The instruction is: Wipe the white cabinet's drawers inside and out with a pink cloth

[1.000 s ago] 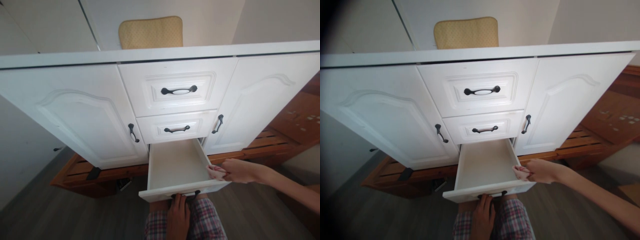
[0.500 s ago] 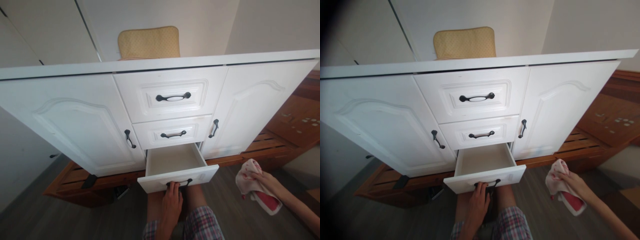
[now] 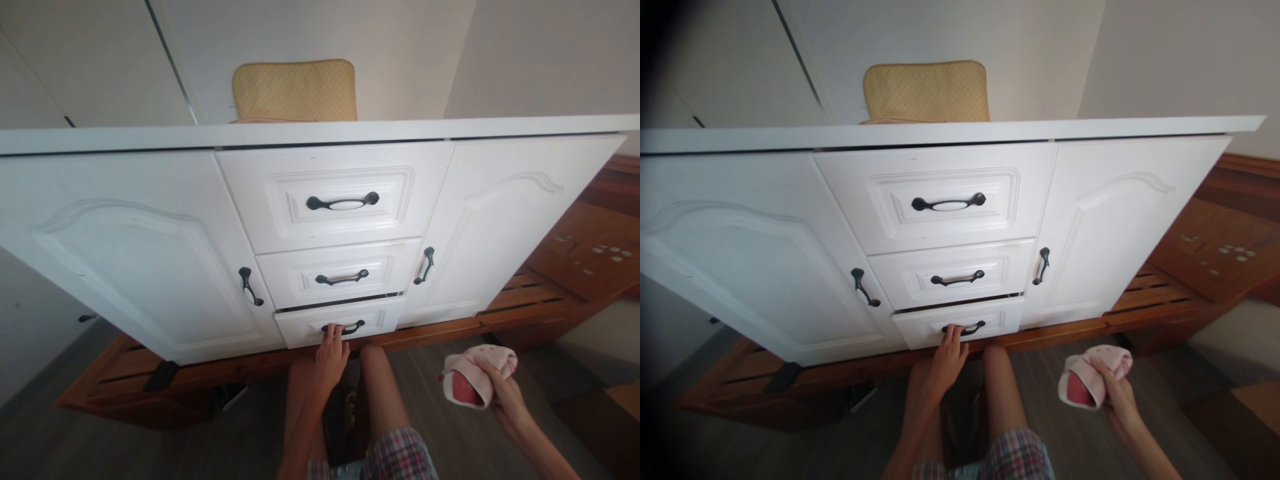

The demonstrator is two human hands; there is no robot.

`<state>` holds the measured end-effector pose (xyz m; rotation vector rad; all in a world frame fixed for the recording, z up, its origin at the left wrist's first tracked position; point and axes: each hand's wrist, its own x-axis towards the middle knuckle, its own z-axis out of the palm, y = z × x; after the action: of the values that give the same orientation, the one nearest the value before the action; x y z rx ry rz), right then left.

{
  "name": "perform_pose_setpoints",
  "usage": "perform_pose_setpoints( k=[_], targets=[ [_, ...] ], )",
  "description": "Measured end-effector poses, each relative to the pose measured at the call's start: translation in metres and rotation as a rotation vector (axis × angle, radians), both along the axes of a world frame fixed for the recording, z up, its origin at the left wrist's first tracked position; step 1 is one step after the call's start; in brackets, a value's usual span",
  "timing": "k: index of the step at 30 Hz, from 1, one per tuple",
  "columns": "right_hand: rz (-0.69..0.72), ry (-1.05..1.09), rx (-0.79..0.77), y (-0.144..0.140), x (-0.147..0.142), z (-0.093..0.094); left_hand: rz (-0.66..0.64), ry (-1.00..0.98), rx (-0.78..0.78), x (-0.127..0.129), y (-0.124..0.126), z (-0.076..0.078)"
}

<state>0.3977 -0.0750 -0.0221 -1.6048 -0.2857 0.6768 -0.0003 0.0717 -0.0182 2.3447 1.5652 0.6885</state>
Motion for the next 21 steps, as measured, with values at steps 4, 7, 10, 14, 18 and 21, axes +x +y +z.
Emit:
perform_pose_setpoints(
  k=[4,7,10,14,18,21],
  targets=[
    [0.07,0.041,0.116,0.035,-0.02,0.014,-0.018,-0.031,-0.001,0.003,0.017,0.001],
    [0.137,-0.03,0.145,0.072,-0.041,0.027,-0.025,-0.059,-0.001,0.004,0.021,0.004],
    [0.174,-0.184,0.17,0.112,-0.075,0.044,-0.019,-0.1,0.012,-0.002,0.012,0.009],
    [0.291,-0.434,0.156,0.152,-0.141,0.064,0.053,-0.173,0.059,-0.033,-0.029,-0.003],
    [0.387,-0.767,-0.129,0.177,-0.224,0.067,0.304,-0.331,0.111,-0.084,-0.089,-0.061],
    [0.423,-1.111,-0.155,0.189,-0.295,0.061,0.421,-0.327,0.139,-0.128,-0.125,-0.114]
  ],
)
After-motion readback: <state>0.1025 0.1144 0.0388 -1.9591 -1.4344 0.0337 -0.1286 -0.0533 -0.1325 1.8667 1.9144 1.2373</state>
